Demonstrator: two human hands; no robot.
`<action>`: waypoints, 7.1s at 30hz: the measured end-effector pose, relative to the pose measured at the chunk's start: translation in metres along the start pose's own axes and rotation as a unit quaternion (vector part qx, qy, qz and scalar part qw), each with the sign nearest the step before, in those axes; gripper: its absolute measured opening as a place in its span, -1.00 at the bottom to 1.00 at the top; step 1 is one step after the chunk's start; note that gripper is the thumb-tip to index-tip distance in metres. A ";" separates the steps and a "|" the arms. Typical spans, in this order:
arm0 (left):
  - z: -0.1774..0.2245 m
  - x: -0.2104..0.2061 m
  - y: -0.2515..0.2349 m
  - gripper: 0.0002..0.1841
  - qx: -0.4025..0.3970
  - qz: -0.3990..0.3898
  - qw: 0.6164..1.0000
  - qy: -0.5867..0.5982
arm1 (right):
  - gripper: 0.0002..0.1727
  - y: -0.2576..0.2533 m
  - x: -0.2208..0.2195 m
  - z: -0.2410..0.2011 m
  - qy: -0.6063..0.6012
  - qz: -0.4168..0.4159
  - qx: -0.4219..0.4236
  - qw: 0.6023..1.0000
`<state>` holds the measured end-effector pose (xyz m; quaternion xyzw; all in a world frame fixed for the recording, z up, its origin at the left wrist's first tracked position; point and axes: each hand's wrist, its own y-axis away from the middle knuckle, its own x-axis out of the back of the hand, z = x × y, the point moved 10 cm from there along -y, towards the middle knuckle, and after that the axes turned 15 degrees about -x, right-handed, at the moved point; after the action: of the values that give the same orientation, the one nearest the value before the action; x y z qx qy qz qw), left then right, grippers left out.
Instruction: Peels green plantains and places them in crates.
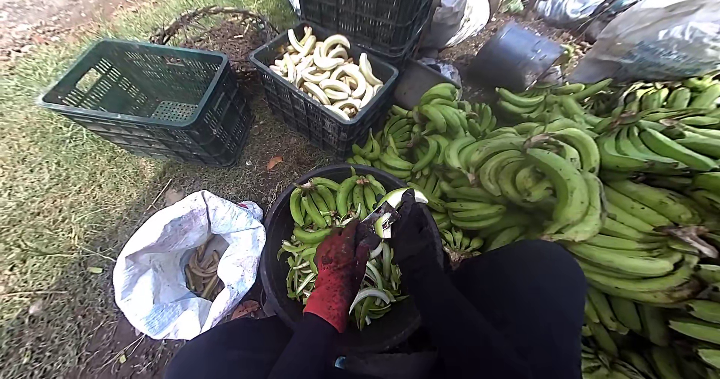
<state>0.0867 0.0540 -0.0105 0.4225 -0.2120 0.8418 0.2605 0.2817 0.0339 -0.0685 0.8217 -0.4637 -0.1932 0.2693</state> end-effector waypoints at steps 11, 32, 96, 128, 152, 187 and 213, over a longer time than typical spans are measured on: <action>-0.062 -0.037 -0.010 -0.48 0.021 -0.172 0.983 0.053 | -0.43 0.066 -0.008 0.073 0.452 -0.484 -0.056 0.747; 0.036 -0.006 0.011 -0.29 -0.219 0.056 0.973 -0.049 | -0.47 -0.001 -0.006 0.025 -0.080 -0.283 -0.188 0.937; -0.081 0.051 0.036 -0.46 0.230 0.123 0.868 0.423 | -0.47 -0.005 0.071 0.118 0.048 0.012 -0.244 0.969; -0.081 0.152 0.045 -0.57 0.124 0.295 0.830 0.456 | 0.22 0.017 -0.119 0.245 0.796 -0.093 -0.015 0.598; -0.054 0.119 0.017 -0.50 0.065 0.270 0.833 0.479 | -0.45 0.006 -0.095 0.147 0.747 -0.229 0.173 0.599; 0.007 -0.028 0.020 -0.48 -0.088 -0.111 0.984 0.105 | -0.45 -0.006 -0.008 0.016 0.001 -0.392 -0.043 0.919; -0.032 -0.004 0.010 -0.48 0.075 -0.055 0.979 0.181 | -0.46 0.023 0.006 0.059 0.062 -0.226 -0.097 0.967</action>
<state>0.0635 0.0641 -0.0333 0.2926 -0.0738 0.9021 0.3084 0.2355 0.0036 -0.1007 0.8853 -0.2278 -0.2421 0.3252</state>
